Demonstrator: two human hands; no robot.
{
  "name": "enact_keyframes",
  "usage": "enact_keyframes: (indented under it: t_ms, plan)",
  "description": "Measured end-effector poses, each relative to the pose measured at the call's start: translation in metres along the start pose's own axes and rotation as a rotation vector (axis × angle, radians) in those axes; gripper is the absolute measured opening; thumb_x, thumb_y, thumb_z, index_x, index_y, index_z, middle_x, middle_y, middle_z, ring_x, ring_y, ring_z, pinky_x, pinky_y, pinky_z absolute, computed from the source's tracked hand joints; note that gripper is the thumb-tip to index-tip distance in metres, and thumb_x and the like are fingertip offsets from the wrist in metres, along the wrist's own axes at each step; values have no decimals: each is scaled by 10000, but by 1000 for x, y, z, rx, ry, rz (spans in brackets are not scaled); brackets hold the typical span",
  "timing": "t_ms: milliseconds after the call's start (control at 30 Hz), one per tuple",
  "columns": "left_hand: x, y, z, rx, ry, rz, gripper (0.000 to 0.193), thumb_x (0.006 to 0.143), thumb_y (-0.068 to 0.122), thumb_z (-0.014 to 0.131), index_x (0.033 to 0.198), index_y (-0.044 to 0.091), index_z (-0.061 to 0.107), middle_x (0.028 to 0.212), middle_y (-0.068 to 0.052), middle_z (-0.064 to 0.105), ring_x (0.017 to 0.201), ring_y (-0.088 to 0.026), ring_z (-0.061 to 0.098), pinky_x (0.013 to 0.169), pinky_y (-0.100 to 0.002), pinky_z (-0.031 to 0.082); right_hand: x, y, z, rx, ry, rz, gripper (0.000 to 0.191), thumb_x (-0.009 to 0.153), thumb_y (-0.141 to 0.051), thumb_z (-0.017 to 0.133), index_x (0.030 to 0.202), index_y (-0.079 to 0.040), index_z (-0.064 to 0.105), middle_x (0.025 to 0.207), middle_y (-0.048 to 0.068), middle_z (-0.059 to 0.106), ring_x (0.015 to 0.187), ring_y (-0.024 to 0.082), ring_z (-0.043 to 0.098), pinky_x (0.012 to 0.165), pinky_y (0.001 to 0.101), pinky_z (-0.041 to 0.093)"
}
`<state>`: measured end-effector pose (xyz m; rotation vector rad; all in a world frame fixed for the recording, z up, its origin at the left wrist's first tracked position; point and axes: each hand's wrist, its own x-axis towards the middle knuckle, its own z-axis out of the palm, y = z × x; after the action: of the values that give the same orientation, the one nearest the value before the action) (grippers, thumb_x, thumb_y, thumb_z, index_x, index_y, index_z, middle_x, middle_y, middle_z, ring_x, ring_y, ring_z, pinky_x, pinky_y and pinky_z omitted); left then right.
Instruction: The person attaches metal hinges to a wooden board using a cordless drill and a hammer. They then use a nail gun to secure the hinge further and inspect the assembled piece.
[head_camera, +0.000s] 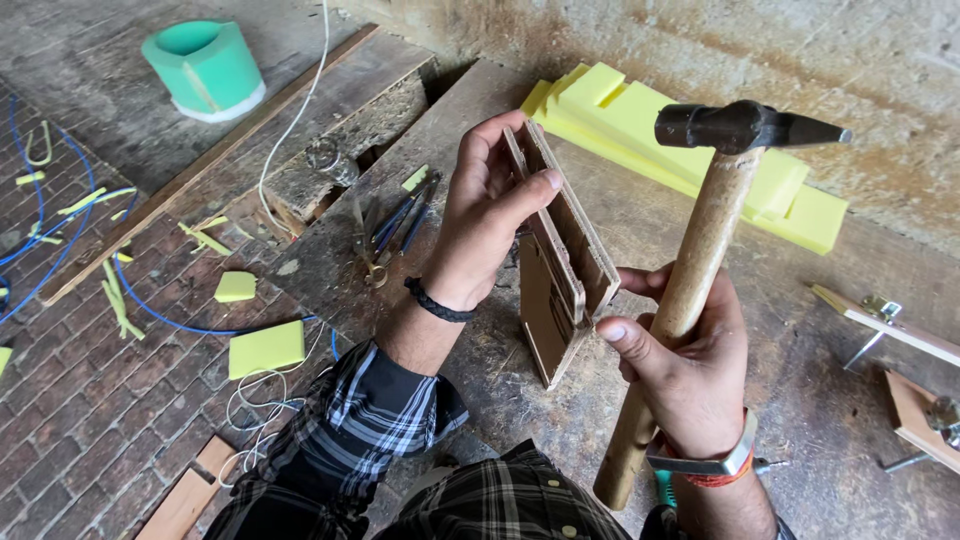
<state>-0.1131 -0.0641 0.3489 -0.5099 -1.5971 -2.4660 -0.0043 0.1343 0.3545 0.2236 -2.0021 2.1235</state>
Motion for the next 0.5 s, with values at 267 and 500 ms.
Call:
enact_keyframes:
  t_ms: [267, 500]
  plan:
    - [3, -13, 22, -38, -7, 58, 644, 926, 52, 766, 1442, 40, 381, 1086, -47, 589, 988, -110, 579, 910, -305, 542, 12, 2, -12, -70, 160, -28, 434, 852, -81, 801, 1156, -52, 492, 952, 54, 652, 626, 75, 611, 467, 216, 505]
    - [-8, -10, 19, -16, -21, 71, 632, 944, 9, 740, 1465, 43, 384, 1129, -16, 529, 1009, -87, 509, 906, -264, 475, 5, 0, -16, -71, 205, -20, 396, 876, -54, 782, 1150, -53, 496, 911, 53, 637, 605, 81, 596, 463, 221, 498]
